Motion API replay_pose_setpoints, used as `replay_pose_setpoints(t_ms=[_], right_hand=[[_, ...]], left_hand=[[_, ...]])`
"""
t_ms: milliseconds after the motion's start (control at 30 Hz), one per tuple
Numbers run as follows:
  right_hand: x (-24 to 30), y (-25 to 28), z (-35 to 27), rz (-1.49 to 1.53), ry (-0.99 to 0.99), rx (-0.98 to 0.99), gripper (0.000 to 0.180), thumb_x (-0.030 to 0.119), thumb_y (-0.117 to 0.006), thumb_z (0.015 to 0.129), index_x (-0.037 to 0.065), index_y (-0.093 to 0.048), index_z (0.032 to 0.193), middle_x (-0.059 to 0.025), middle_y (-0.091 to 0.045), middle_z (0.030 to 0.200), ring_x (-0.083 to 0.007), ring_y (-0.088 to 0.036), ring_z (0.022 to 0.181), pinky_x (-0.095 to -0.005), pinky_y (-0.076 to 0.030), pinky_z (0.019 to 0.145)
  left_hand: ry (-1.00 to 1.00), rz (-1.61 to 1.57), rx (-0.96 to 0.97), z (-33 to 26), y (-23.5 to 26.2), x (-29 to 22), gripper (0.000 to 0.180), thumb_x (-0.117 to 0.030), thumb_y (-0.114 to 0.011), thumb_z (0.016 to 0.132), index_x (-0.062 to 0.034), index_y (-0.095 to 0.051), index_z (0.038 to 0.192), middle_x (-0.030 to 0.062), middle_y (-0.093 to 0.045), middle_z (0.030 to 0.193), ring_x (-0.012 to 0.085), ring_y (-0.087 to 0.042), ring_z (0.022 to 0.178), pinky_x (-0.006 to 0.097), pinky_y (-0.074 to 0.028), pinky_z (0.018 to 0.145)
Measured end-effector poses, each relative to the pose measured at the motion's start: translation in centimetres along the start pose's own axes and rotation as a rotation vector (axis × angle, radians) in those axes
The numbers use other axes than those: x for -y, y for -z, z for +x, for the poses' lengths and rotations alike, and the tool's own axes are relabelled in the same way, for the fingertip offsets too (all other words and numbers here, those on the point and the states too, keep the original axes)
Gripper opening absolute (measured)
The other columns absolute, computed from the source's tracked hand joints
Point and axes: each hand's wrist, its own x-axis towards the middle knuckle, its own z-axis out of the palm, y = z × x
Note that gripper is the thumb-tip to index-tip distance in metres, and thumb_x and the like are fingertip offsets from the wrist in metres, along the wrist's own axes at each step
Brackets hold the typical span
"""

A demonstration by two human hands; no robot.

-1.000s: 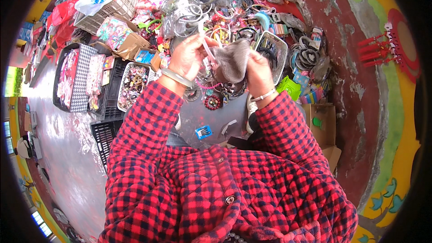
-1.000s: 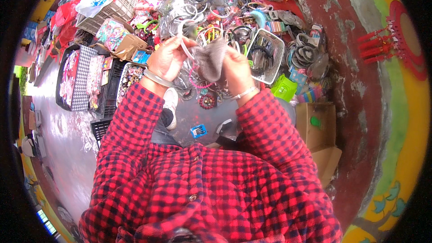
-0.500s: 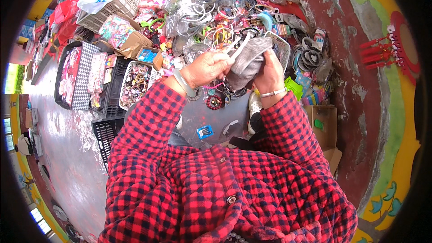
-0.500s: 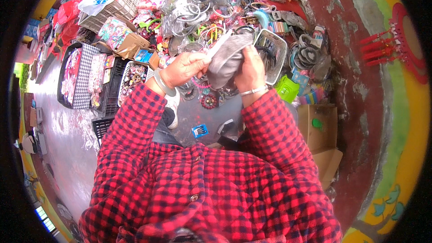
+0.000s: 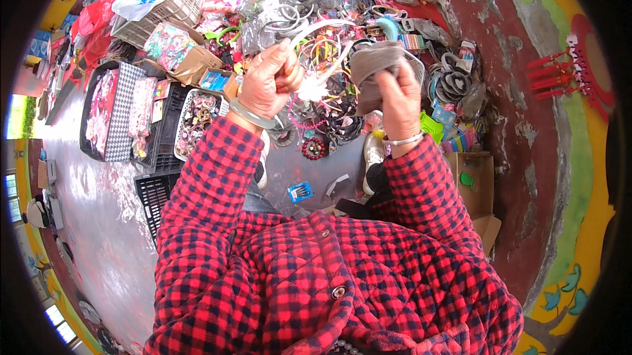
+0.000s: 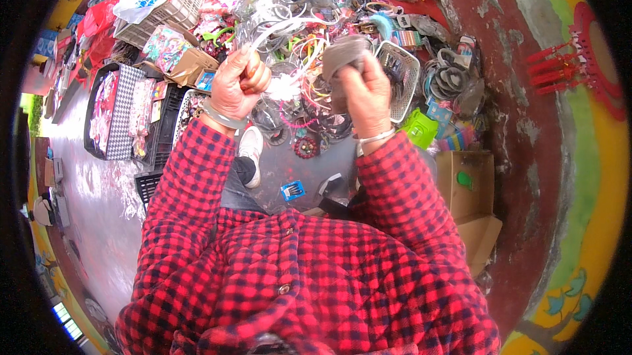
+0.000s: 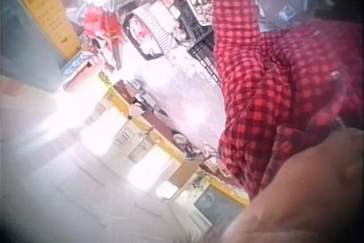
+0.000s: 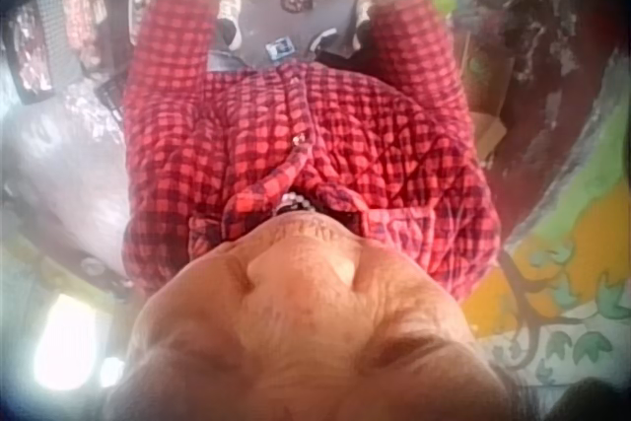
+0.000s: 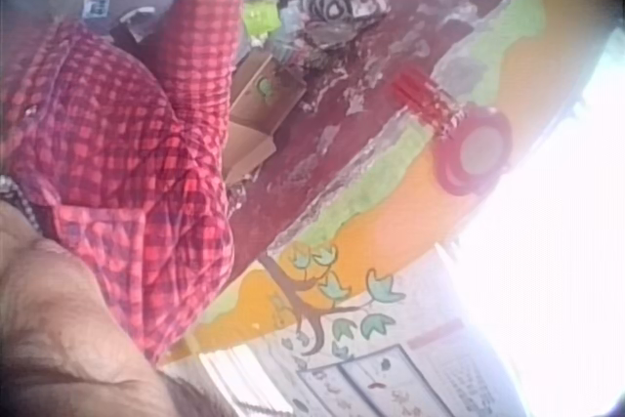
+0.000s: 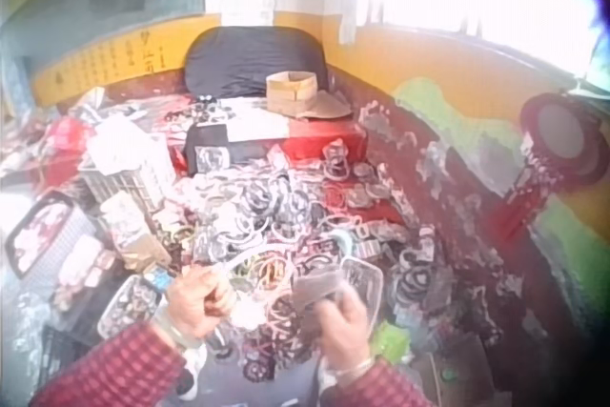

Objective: The person sits on the floor and cleans various bracelets using a cloth. They pick up bracelets from a pile, wipe them, and place them into a black basket. The person also dips the cloth into a bucket of water to clean it.

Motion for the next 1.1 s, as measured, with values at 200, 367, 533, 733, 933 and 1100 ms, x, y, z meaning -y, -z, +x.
replay_pose_setpoints(t_ms=[200,367,533,733,933,1100], right_hand=[[-2.2,-1.1,-0.3,-1.024,0.516,0.226,0.028,0.003,-0.057,0.067,0.002,-0.057,0.095,-0.0149,-0.057,0.097,-0.032,-0.053,0.09,-0.0385,-0.042,0.081],[-1.9,-1.5,-1.0,-0.993,0.347,0.436,0.029,0.001,-0.053,0.066,0.002,-0.058,0.094,-0.0148,-0.059,0.086,-0.0317,-0.054,0.084,-0.0386,-0.043,0.076],[-2.0,-1.7,-1.2,-0.813,0.31,0.52,0.032,-0.001,-0.051,0.065,0.001,-0.059,0.096,-0.0155,-0.059,0.083,-0.0314,-0.054,0.082,-0.0375,-0.044,0.074],[-2.4,-0.9,-0.8,-1.066,0.369,0.516,0.028,0.001,-0.05,0.067,0.003,-0.059,0.093,-0.0158,-0.059,0.079,-0.0316,-0.054,0.08,-0.0366,-0.044,0.071],[-2.1,1.5,0.7,-0.26,-0.184,-0.062,0.024,0.004,-0.047,0.084,-0.001,-0.055,0.107,-0.0076,-0.061,0.095,-0.0146,-0.057,0.085,-0.0252,-0.045,0.076],[-0.6,3.2,1.6,0.46,-0.181,-0.149,0.031,0.011,-0.044,0.086,0.002,-0.047,0.116,-0.0075,-0.055,0.107,-0.0209,-0.053,0.098,-0.0345,-0.041,0.088]], left_hand=[[0.026,-0.05,0.115,-0.7,-1.1,0.6,0.04,-0.03,-0.042,0.09,-0.0087,-0.036,0.057,-0.0023,-0.023,0.044,0.0101,-0.022,0.041,0.026,-0.019,0.043],[-0.008,0.038,0.082,-0.7,-1.7,1.0,0.04,-0.028,-0.043,0.09,-0.0076,-0.038,0.057,-0.0023,-0.025,0.045,0.0097,-0.024,0.042,0.026,-0.02,0.044],[-0.008,-0.019,0.062,-0.6,-1.3,2.3,0.036,-0.024,-0.046,0.09,-0.0069,-0.041,0.058,-0.0027,-0.029,0.048,0.007,-0.024,0.041,0.023,-0.019,0.041],[0.065,-0.034,-0.02,-0.3,-0.6,2.0,0.036,-0.028,-0.044,0.09,-0.0079,-0.04,0.06,-0.0029,-0.025,0.045,0.0088,-0.023,0.04,0.024,-0.019,0.042],[0.076,0.18,-0.205,-0.1,0.7,1.0,0.034,-0.027,-0.045,0.089,-0.0076,-0.042,0.062,-0.0041,-0.025,0.046,0.0071,-0.022,0.039,0.023,-0.019,0.04],[0.144,0.401,-0.082,0.3,1.8,1.9,0.023,-0.02,-0.043,0.089,-0.0023,-0.055,0.08,-0.005,-0.039,0.055,0.0034,-0.032,0.047,0.018,-0.025,0.045]])
